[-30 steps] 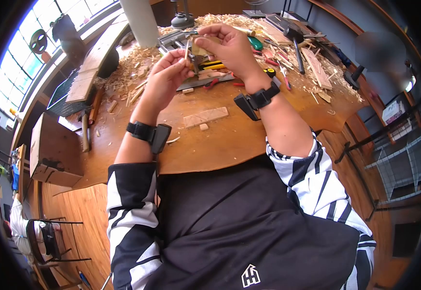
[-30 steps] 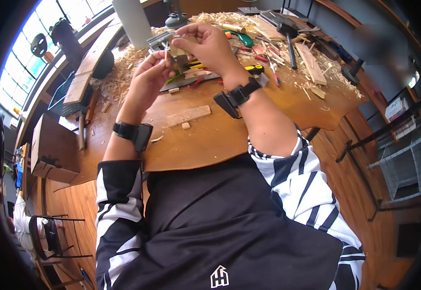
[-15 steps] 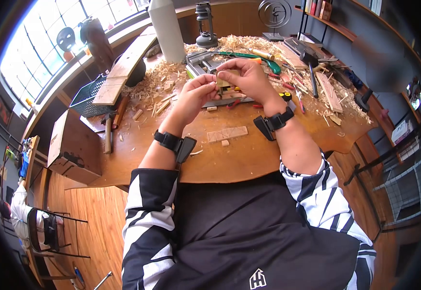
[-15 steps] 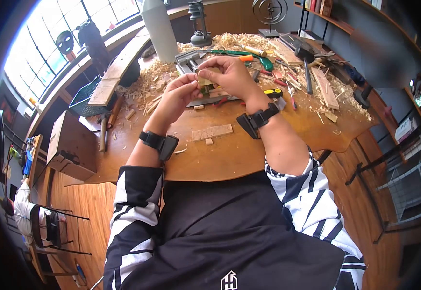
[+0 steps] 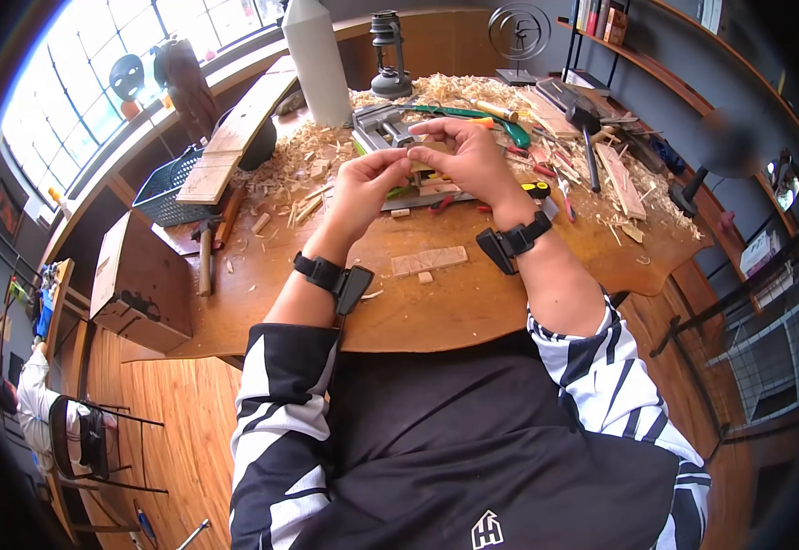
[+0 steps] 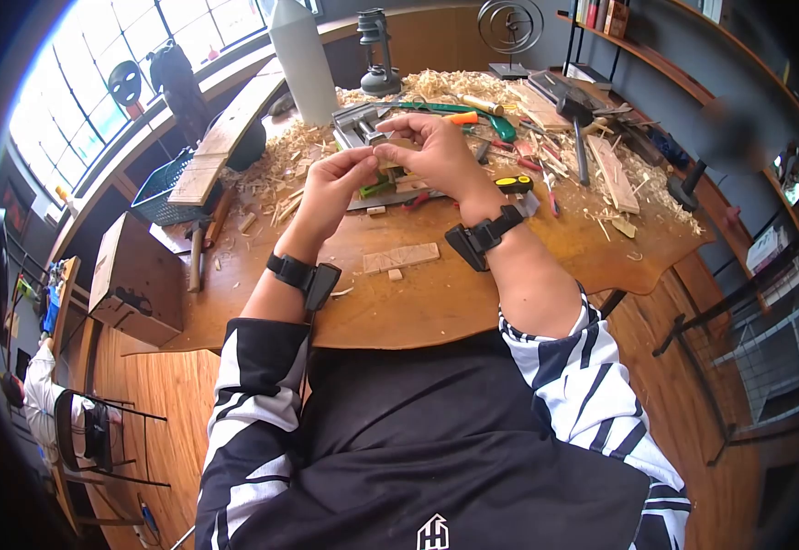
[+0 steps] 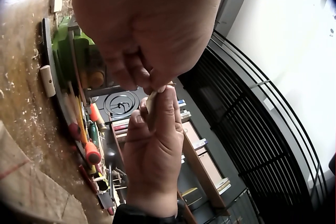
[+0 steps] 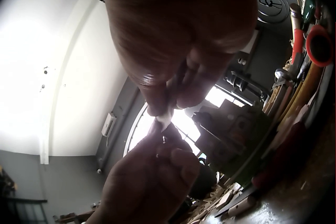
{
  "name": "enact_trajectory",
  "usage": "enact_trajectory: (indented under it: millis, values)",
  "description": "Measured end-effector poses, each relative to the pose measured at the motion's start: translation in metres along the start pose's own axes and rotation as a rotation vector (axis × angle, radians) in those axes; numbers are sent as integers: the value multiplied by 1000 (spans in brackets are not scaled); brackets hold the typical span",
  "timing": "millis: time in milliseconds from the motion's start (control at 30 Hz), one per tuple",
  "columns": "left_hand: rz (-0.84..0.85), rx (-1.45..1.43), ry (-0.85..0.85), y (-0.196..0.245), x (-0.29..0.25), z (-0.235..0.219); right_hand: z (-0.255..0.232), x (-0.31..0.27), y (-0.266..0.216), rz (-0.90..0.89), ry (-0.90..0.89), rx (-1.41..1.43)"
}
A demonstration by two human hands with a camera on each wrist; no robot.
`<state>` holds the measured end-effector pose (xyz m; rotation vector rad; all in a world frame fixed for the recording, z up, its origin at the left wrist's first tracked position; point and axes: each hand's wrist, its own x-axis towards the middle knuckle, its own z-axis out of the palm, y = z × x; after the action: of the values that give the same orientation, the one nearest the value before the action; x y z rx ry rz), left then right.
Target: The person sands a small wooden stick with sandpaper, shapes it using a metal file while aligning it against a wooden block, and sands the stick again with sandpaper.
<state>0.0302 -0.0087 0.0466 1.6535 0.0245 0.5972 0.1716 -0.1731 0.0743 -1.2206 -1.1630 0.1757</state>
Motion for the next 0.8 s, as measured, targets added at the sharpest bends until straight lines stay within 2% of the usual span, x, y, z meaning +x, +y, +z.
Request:
enact_trajectory:
  millis: [100,200,300,500,600,667,800]
  values:
    - [-7,2,5,-2,0,0,-2,2,7,42,-60,-35]
    - [10,-3,-10,-3,1,0,-2,3,7,9,-16,-47]
    - [8,-7,10,0,0,4,-2,4,6,-9,83,59]
    - [55,80,62,-8,1,3,-2,3,15,29,-5,27]
    - [27,87,52,-1,-1,5,-1,3,7,18,45,37]
    - [42,71,52,-3,0,7,0,3,7,-19,141,38]
    - [78,132,39,-6,0,4,-4,4,12,34,7,-3]
